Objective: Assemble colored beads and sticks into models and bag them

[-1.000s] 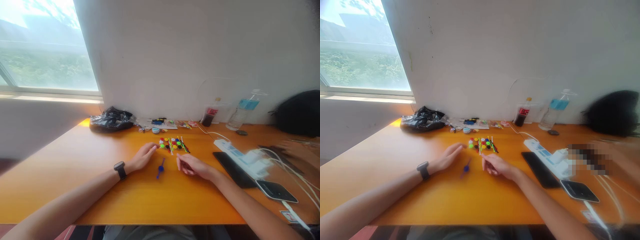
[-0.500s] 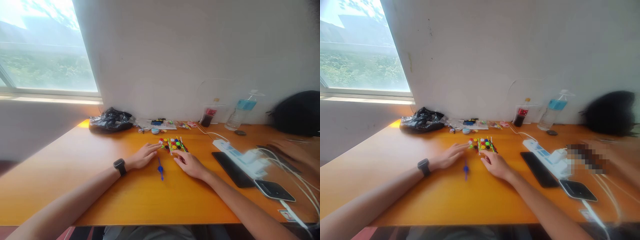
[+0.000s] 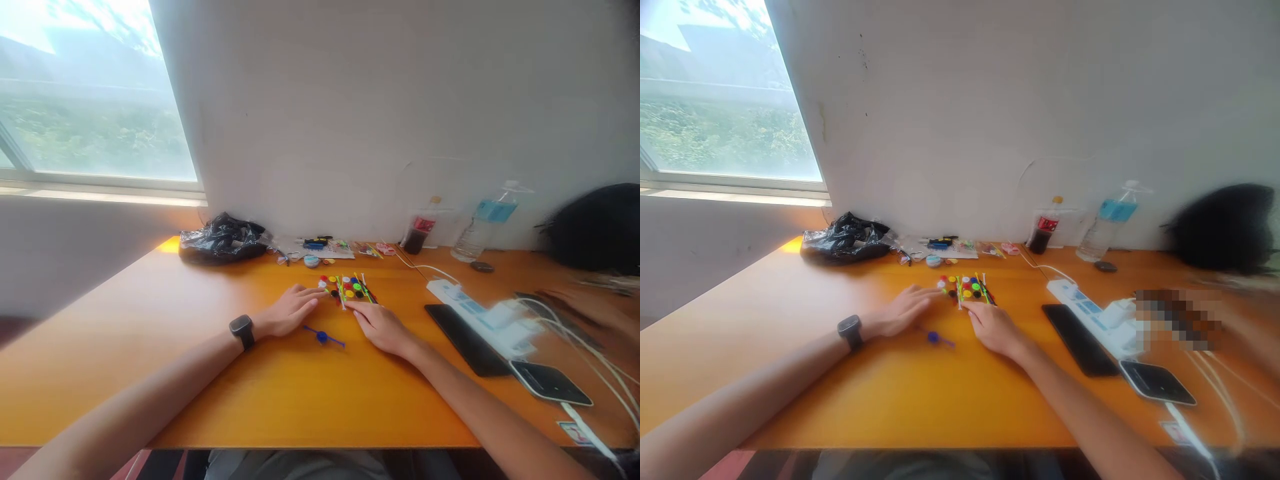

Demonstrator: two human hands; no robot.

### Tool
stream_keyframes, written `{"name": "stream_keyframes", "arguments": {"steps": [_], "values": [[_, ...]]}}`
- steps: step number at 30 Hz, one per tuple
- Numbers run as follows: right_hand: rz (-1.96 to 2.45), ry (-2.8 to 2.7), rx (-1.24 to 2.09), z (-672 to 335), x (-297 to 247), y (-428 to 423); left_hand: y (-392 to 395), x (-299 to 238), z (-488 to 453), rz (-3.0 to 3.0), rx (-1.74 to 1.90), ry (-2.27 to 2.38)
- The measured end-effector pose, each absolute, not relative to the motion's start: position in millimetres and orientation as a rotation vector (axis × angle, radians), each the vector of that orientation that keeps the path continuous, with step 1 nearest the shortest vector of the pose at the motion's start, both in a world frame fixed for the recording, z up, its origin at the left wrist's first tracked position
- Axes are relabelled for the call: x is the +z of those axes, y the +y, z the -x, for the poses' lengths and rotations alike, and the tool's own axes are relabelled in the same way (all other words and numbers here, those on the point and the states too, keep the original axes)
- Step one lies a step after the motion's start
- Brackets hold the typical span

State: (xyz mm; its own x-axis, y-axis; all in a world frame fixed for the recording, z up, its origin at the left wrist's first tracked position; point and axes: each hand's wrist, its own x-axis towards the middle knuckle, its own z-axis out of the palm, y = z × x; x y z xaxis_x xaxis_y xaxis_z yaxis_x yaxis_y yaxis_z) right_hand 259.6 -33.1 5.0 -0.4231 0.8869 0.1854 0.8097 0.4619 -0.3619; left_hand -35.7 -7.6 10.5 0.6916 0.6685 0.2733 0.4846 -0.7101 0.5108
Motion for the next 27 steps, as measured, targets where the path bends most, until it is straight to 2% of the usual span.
{"name": "stream_keyframes", "arguments": {"steps": [10,27], "values": [[1.455,-2.405,0.274,-253.8,10.0,-33.4,-9.8,17.9,36.1,-2.529,0.534,0.876],[1.440,-2.324,0.355,-256.1,16.2,-39.3,-11.5,17.5,35.9,-2.559,0.627,0.834]]}}
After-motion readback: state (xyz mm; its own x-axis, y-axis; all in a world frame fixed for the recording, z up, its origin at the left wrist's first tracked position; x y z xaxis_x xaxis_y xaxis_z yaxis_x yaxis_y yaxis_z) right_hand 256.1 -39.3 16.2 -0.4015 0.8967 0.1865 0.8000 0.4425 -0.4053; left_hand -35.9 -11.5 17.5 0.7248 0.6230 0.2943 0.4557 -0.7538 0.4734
